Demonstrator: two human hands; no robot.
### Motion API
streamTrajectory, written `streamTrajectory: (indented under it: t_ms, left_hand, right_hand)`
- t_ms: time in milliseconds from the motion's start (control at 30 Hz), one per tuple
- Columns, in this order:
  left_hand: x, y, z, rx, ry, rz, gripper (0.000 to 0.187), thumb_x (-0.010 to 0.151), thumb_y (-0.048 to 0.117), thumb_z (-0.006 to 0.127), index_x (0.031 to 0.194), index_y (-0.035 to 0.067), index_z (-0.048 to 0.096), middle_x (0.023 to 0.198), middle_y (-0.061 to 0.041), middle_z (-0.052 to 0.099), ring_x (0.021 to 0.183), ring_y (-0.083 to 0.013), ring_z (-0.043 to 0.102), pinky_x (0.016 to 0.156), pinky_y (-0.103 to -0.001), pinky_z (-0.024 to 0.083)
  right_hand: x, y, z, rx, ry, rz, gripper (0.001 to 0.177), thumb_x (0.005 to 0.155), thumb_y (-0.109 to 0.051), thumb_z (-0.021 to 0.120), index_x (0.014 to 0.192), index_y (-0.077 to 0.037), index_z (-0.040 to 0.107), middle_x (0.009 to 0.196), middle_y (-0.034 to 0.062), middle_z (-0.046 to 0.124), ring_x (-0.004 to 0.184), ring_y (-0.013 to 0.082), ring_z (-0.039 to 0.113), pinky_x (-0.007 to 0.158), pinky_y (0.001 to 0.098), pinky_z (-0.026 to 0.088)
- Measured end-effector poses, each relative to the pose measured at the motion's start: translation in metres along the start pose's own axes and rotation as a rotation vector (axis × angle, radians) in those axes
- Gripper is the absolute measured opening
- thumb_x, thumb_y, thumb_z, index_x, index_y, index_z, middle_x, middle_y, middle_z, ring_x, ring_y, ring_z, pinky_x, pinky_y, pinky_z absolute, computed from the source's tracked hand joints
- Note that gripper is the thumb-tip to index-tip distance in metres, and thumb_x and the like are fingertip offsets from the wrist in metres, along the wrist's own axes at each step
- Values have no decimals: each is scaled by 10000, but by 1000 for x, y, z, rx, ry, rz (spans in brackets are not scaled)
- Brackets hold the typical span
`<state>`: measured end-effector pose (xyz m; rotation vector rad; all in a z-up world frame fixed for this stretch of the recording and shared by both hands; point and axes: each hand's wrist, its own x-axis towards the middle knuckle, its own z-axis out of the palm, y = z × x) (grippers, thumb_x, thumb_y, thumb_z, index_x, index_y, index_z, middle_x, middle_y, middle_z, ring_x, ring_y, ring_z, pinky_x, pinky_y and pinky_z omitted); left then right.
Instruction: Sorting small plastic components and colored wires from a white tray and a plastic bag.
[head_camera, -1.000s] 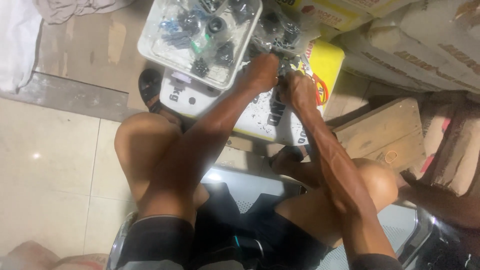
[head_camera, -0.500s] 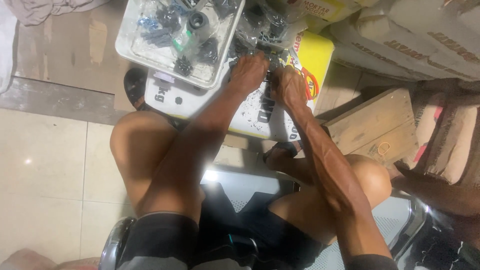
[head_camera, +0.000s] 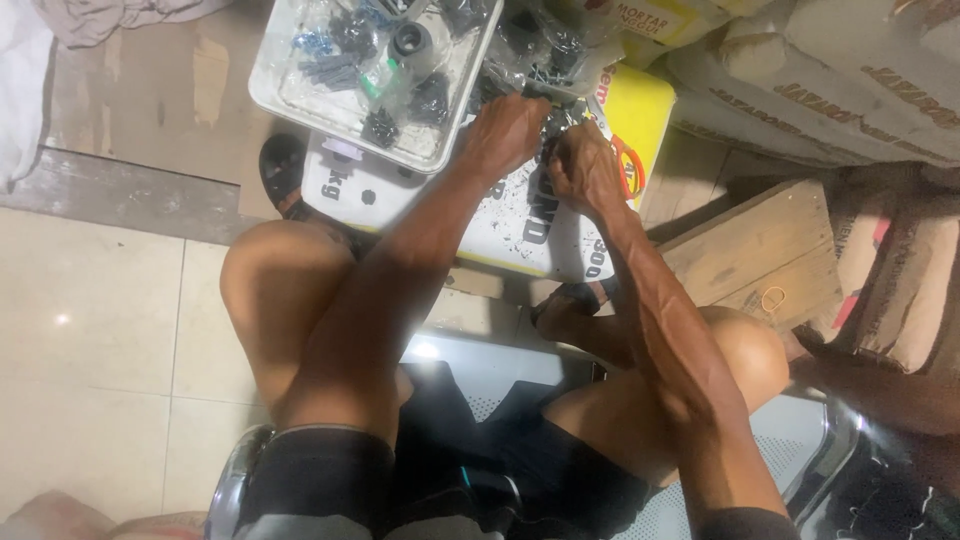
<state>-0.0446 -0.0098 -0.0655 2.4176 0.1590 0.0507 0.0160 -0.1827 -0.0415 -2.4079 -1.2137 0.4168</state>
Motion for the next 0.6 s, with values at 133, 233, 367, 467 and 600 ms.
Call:
streamTrajectory:
  t_ms: [133,233,367,467,600]
  left_hand:
    - [-1,6,-9,-111,-23,-106,235,1043,-54,523,1047,14,748,733,-174,740,493,-199,697,408,-276,599]
    - [-7,8,-14,-287,-65,-246,264,999,-67,516,968,54,749,745,-100,724,522,-169,657,436,-265,554]
    - [-5,9,-11,-328,1,-306,225,988,5,603,812,124,677,667,-1,664,524,-108,617,467,-240,541]
    - [3,14,-10,-388,101,-315,216,932,4,639,777,125,728,896,23,774,566,-56,677,453,-200,550]
    - [-3,42,-41,-538,167,-362,218,937,-37,626,822,144,594,826,-16,681,678,-129,631,568,-243,580]
  right_hand:
    - [-3,7,-2,75,-24,-25,65,1051,-78,495,1006,-45,528,859,106,589,632,209,575,530,331,521]
    - [-4,6,0,116,-99,91,79,1034,-23,520,969,-36,562,766,100,641,597,208,619,525,322,537]
    - [-8,3,0,200,-4,115,189,986,40,499,876,-83,590,805,68,639,673,187,620,582,326,536]
    - [-8,-25,-26,389,37,294,162,995,10,501,940,-118,583,877,54,630,706,179,635,566,317,579]
    - [-7,-44,-59,661,201,217,164,1006,61,544,1049,-85,607,997,51,682,932,197,677,817,328,580]
